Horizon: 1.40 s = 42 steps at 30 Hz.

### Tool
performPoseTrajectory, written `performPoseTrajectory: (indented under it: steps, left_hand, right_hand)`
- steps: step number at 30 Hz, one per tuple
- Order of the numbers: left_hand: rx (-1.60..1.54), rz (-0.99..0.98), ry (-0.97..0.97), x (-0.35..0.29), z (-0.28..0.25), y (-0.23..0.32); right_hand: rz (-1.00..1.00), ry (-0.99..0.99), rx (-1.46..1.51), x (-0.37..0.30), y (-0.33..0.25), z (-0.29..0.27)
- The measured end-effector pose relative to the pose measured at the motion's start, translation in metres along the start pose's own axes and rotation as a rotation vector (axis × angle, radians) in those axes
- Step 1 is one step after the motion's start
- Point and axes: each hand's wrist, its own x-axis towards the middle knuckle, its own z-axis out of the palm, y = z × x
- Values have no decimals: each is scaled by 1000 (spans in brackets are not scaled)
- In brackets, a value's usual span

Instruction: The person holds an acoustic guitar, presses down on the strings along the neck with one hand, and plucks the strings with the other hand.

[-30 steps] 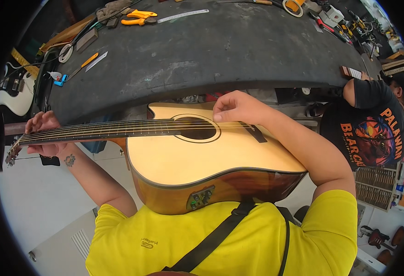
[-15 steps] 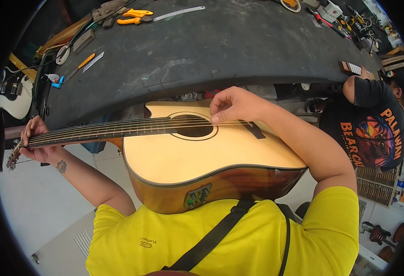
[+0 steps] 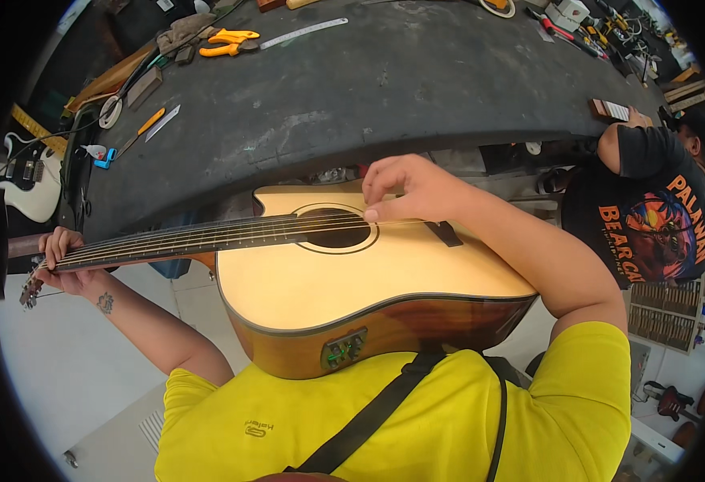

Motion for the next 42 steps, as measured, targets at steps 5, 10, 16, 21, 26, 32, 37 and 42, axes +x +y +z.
performPoseTrajectory:
  steps: [5,10,16,21,26,32,37,42]
  left_hand:
    - [-10,17,-14,-6,6,0]
    - [-9,53,-6,-6,4,-1]
    - [-24,-4,11,1,-1,3]
    - [-37,-1,15,16,-4,10]
    - [-15,11,44,23,-12,12]
    - [11,-4,114,22,-11,-6]
    - [-17,-37,85,26,-20,-16]
    - [-1,-16,108,31,-21,-26]
  right_hand:
    - [73,170,330,0,-24,8]
    - [71,-79,-258,1,-25,12]
    - [15,-22,-283,4,-20,15]
    - [71,-9,-145,8,-26,6]
    - [72,-69,-271,4,-62,-8]
    - [-233,-230,-385,-3,-150,15]
    - [-114,-271,-478,-6,-169,50]
    - [-138,-212,-516,1,-167,62]
